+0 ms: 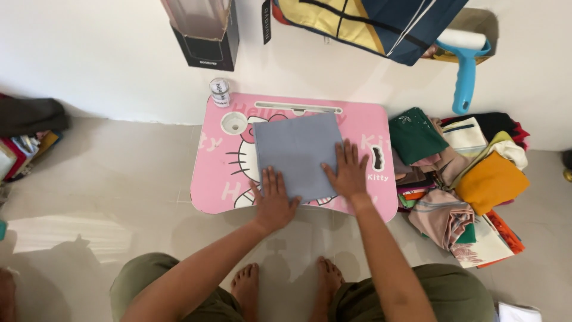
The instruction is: The person smooths a gray cloth on a pink Hello Kitty board using a lint roller, then folds it multiple times into a compact square. They continue to smooth the folded cloth with the roller and finally place a small white sticker on the folded bundle.
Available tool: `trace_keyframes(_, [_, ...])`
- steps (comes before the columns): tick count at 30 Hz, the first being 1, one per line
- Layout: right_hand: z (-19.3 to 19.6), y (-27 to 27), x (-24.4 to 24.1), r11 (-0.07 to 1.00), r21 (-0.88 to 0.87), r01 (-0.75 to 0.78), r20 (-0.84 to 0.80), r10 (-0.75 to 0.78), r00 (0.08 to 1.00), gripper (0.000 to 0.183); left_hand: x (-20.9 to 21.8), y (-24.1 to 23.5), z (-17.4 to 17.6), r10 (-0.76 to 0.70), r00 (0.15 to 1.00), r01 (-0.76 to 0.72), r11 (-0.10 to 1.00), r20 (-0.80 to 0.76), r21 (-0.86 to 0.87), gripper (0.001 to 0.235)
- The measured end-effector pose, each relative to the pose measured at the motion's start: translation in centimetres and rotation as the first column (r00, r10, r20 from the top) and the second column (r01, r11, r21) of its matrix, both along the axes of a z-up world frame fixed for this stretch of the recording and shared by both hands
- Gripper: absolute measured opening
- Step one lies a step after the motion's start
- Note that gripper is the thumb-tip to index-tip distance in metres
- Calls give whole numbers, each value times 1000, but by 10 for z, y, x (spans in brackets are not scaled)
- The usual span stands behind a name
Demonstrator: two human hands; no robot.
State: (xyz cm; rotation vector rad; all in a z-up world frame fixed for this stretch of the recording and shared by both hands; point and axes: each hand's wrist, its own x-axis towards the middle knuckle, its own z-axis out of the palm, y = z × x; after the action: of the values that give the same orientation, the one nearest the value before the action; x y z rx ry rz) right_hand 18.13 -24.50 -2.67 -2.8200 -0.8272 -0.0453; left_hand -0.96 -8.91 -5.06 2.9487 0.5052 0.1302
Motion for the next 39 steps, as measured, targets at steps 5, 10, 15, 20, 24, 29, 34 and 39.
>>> trace_keyframes(5, [-3, 1, 27, 994, 34, -106, 321, 89, 943, 70, 11, -9, 35, -70, 997, 73, 992, 38, -100, 88])
trace_keyframes(10, [-38, 8, -6, 954, 284, -91, 242, 21, 970, 43, 52, 69, 3, -294, 955, 289, 954, 51, 74, 79])
trace_keyframes(15, [-37, 17, 40, 932, 242, -269, 308, 189, 932, 42, 23, 38, -1, -80, 989, 84, 996, 125, -23, 85])
trace_keyframes(20, [-16, 23, 66, 971, 57, -232, 397, 192, 898, 45, 20, -5, 1, 103, 968, -84, 992, 229, -91, 96])
trace_keyframes(24, [-16, 14, -9, 929, 367, 47, 254, -149, 956, 52, 30, 22, 18, -239, 907, 213, 971, 347, 111, 84])
trace_keyframes(29, [-49, 15, -85, 915, 317, 249, 11, -266, 964, 68, 42, 67, -10, -246, 963, 240, 969, 114, 63, 74])
trace_keyframes(34, [-33, 16, -31, 989, 90, 120, -2, -120, 993, 72, 28, 51, 7, -104, 976, 101, 995, 191, 21, 91])
trace_keyframes(39, [4, 11, -14, 999, 10, -34, -30, 34, 999, 72, 22, 23, 9, -31, 999, 37, 985, 43, -170, 94])
